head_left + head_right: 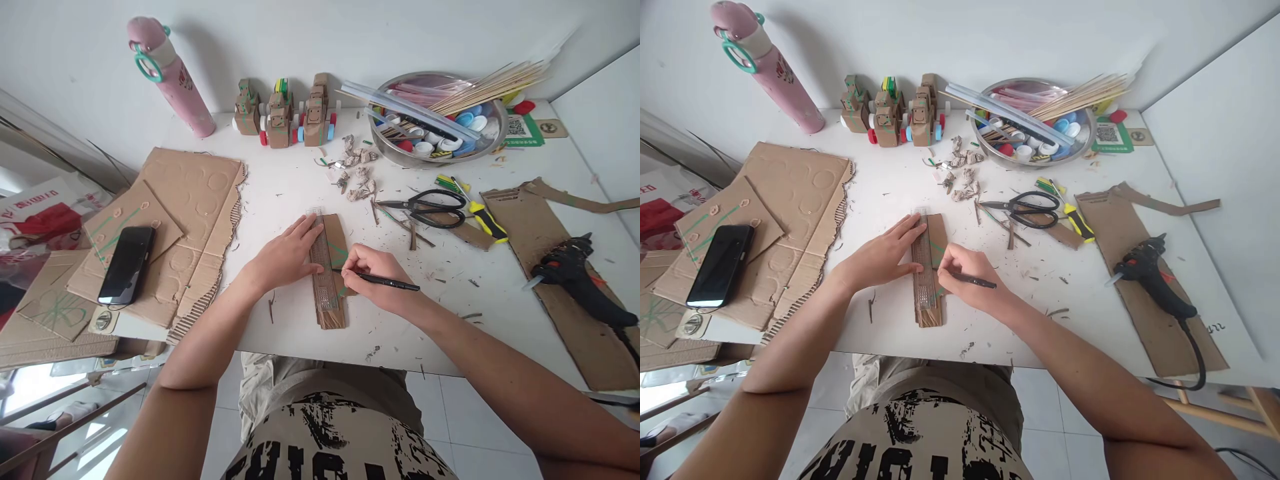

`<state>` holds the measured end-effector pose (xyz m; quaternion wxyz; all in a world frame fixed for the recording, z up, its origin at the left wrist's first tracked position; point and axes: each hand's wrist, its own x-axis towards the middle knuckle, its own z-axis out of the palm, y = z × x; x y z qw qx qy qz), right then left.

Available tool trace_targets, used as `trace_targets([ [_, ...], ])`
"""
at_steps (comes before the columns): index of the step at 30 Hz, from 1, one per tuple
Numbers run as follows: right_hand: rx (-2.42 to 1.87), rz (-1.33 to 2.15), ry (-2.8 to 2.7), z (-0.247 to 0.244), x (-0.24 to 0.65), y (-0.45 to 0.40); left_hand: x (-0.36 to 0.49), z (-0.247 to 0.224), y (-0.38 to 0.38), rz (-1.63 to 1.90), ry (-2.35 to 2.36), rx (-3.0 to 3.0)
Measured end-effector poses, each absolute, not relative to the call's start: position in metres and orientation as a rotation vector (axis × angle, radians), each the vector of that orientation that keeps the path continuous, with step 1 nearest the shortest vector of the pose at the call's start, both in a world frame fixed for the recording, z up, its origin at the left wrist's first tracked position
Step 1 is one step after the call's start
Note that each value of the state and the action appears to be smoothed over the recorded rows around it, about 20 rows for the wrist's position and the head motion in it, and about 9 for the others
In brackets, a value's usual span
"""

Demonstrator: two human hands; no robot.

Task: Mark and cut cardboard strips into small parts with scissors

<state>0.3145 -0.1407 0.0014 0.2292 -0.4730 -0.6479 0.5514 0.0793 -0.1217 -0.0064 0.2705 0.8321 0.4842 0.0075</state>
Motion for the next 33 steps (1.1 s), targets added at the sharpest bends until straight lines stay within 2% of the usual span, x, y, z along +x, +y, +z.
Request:
trace_targets([
  [12, -1.235, 1.492, -1.711, 0.003, 0.318, -0.133, 0.087, 0.007, -0.122, -0.020, 1.350, 2.154],
  [20, -1.183, 1.231, -1.486, -0.004, 0.322, -0.100, 0.074, 0.008, -0.120, -0.045, 1.407, 2.154],
  [28, -1.265, 0.997, -1.711, -0.022, 0.325, -0.110, 0.045, 0.012, -0.110, -0.164, 1.644, 2.080],
  [33, -1.237, 1.027, -1.815, -0.018, 0.324, -0.115, 0.041, 0.017, -0.107, -0.173, 1.711, 2.073],
])
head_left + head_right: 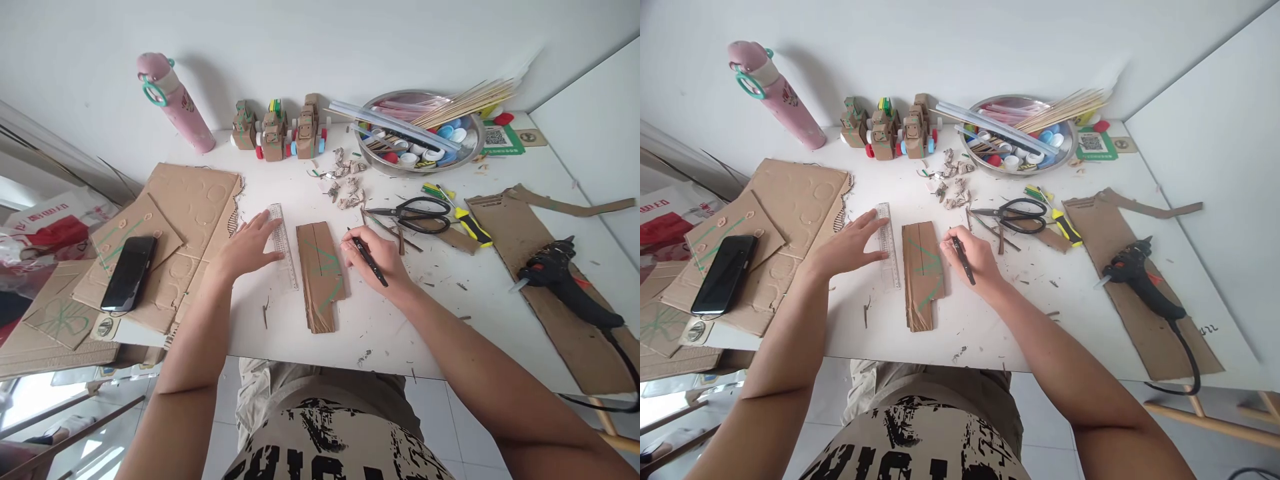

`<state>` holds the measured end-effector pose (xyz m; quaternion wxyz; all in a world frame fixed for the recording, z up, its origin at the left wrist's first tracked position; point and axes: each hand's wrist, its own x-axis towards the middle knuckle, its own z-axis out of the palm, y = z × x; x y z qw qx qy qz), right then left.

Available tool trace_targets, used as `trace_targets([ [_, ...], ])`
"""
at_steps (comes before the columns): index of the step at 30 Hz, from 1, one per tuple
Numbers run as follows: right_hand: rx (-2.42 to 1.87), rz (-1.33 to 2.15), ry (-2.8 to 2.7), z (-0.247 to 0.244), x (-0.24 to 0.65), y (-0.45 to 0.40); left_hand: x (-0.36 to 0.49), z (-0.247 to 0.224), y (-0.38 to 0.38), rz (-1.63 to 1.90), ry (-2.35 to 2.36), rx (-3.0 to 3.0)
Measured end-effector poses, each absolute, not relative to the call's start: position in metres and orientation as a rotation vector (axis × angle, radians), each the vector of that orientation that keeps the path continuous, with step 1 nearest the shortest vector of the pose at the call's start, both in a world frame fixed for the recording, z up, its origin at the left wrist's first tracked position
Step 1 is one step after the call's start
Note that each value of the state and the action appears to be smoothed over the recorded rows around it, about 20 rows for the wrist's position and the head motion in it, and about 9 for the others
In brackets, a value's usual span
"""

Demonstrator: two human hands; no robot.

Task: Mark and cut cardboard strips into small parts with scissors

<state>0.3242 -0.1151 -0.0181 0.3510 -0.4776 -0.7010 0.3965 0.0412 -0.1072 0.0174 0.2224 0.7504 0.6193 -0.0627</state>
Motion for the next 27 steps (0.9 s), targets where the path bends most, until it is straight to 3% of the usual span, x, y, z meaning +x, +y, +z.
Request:
trace_targets([
  [6, -1.219, 1.085, -1.802, -0.018, 0.322, -0.119, 0.049, 0.012, -0.109, -0.148, 1.771, 2.068],
  [16, -1.291, 1.110, -1.660, -0.014, 0.318, -0.121, 0.086, -0.004, -0.115, 0.308, 1.571, 2.272],
  [27, -1.274, 1.137, -1.511, -0.020, 0.316, -0.120, 0.108, -0.025, -0.112, 0.984, 1.408, 1.540],
])
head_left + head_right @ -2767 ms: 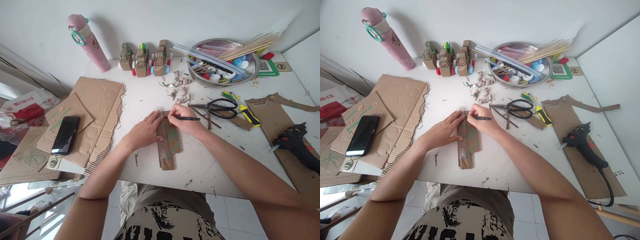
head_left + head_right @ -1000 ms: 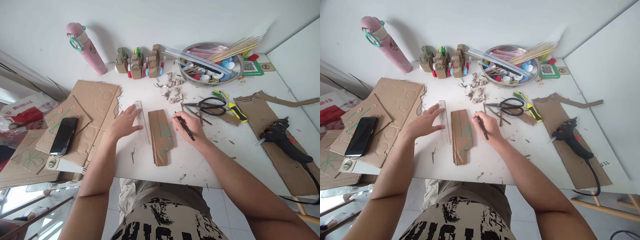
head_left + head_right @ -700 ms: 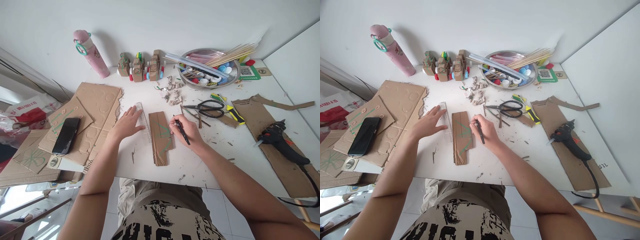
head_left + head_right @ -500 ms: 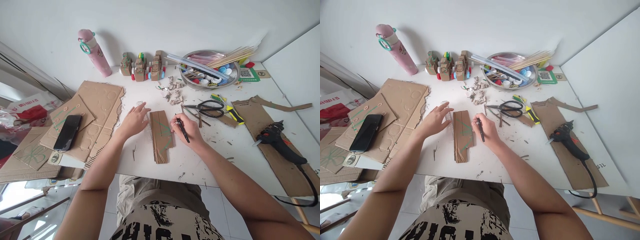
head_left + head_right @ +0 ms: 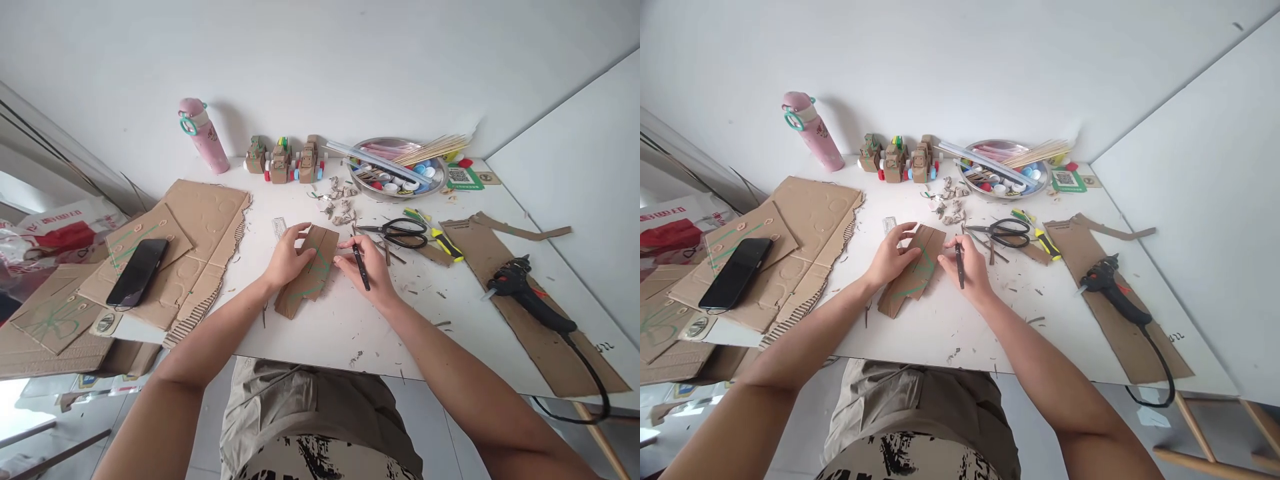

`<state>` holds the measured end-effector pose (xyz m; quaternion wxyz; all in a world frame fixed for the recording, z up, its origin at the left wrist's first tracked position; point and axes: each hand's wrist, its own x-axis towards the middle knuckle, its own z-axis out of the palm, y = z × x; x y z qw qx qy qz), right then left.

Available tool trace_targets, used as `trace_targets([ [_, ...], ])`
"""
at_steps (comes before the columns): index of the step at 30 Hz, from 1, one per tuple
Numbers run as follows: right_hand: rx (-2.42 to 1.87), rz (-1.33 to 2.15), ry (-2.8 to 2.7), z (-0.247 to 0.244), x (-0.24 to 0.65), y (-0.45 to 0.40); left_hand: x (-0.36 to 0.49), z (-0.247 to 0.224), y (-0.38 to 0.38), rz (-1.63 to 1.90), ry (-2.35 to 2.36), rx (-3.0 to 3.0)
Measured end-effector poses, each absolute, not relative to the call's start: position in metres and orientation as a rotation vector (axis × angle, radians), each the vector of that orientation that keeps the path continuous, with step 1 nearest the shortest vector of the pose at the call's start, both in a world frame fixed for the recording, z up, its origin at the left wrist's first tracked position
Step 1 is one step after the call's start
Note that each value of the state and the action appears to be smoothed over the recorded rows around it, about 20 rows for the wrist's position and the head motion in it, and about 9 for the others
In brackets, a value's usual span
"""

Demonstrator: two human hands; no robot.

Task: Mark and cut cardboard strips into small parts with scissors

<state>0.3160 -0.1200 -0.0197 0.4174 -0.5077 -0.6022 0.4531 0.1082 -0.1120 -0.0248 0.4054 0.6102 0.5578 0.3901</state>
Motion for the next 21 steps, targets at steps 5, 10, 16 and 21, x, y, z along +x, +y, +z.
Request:
trace_targets([
  [5, -1.122, 1.086, -1.557, -0.024, 0.322, -0.117, 0.104, -0.023, -0.107, 1.153, 1.207, 1.020],
  [10, -1.161, 0.780, -1.906, -0.036, 0.334, -0.104, 0.094, -0.015, -0.100, 1.205, 1.023, 0.846],
  [16, -1.139, 0.679, -1.984, -0.043, 0.338, -0.094, 0.087, -0.003, -0.100, 1.127, 0.936, 0.930],
  [21, -1.072, 0.960, -1.790, -0.026, 0.333, -0.101, 0.089, 0.005, -0.107, 1.072, 0.959, 1.059],
])
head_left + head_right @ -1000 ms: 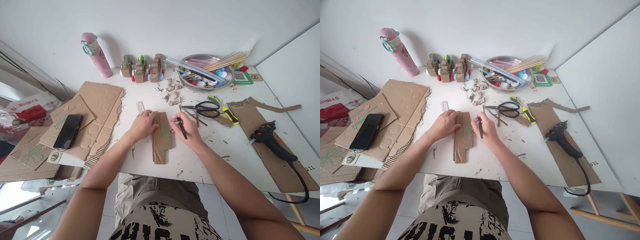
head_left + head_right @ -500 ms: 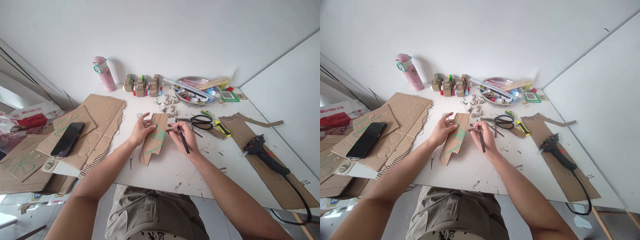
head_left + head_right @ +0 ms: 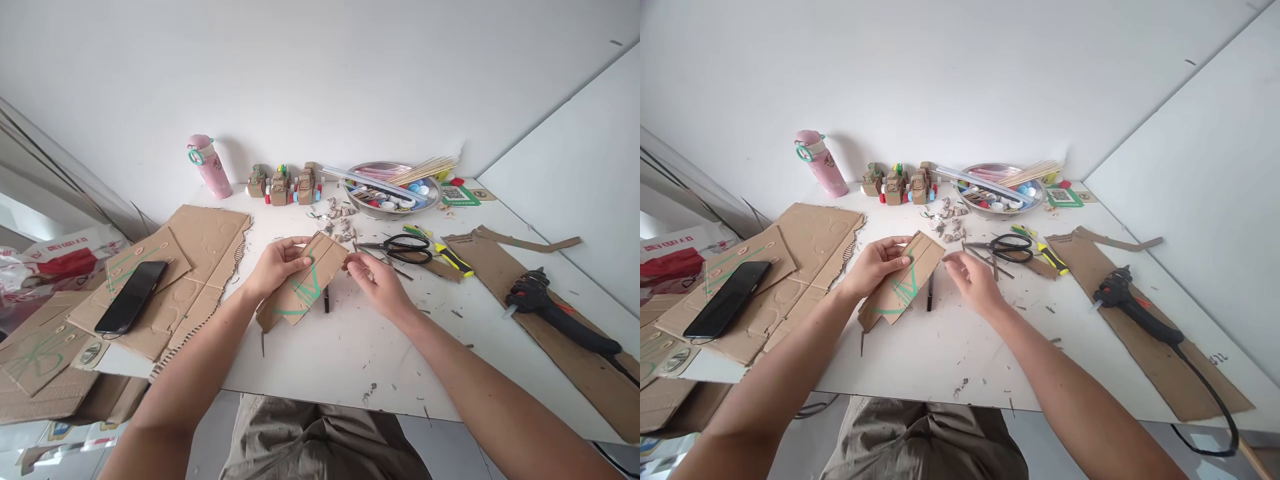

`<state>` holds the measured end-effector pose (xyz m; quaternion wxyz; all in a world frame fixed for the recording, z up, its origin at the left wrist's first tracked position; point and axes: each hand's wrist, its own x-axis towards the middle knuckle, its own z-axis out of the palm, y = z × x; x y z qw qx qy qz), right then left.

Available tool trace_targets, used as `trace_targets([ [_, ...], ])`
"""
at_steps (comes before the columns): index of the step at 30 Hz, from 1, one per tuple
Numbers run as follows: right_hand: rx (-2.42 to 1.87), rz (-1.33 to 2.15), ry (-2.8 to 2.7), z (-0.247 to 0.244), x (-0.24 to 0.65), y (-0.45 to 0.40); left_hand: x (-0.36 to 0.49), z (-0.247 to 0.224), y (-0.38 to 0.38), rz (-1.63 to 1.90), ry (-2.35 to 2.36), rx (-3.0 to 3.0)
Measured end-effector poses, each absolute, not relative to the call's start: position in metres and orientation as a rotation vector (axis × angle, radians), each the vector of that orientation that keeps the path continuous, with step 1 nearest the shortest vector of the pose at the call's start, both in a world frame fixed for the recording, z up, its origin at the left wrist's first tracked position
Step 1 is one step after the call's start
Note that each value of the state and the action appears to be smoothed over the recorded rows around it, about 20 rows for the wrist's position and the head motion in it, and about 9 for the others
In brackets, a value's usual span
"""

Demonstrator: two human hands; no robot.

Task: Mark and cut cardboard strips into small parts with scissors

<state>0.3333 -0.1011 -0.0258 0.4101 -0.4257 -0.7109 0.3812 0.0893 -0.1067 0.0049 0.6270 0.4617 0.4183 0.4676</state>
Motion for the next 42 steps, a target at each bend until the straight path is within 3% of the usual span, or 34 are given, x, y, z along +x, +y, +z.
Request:
trace_targets([
  [6, -0.914, 1.363, -1.567, -0.004, 0.320, -0.113, 0.097, 0.008, -0.114, 1.040, 0.975, 1.251],
  [15, -0.990, 1.405, -1.241, -0.007, 0.334, -0.090, 0.070, 0.007, -0.098, 1.206, 0.937, 1.083],
  [21, -0.996, 1.342, -1.140, -0.012, 0.342, -0.079, 0.098, -0.005, -0.108, 0.947, 0.862, 1.110],
  [26, -1.053, 1.327, -1.231, -0.014, 0.341, -0.082, 0.114, -0.011, -0.113, 1.093, 0.915, 1.054],
  [29, -1.139, 1.087, -1.501, -0.014, 0.357, -0.076, 0.113, -0.012, -0.110, 1.142, 0.964, 0.987],
  [34, -1.515, 0.226, -1.932, -0.015, 0.403, -0.058, 0.110, -0.010, -0.107, 1.167, 0.957, 0.837],
  [37, -1.718, 0.053, -2.061, -0.017, 0.419, -0.054, 0.110, -0.008, -0.108, 1.155, 0.927, 0.787],
  [42, -1.665, -0.038, -2.291, -0.018, 0.428, -0.055, 0.112, -0.005, -0.108, 1.146, 0.944, 0.784],
])
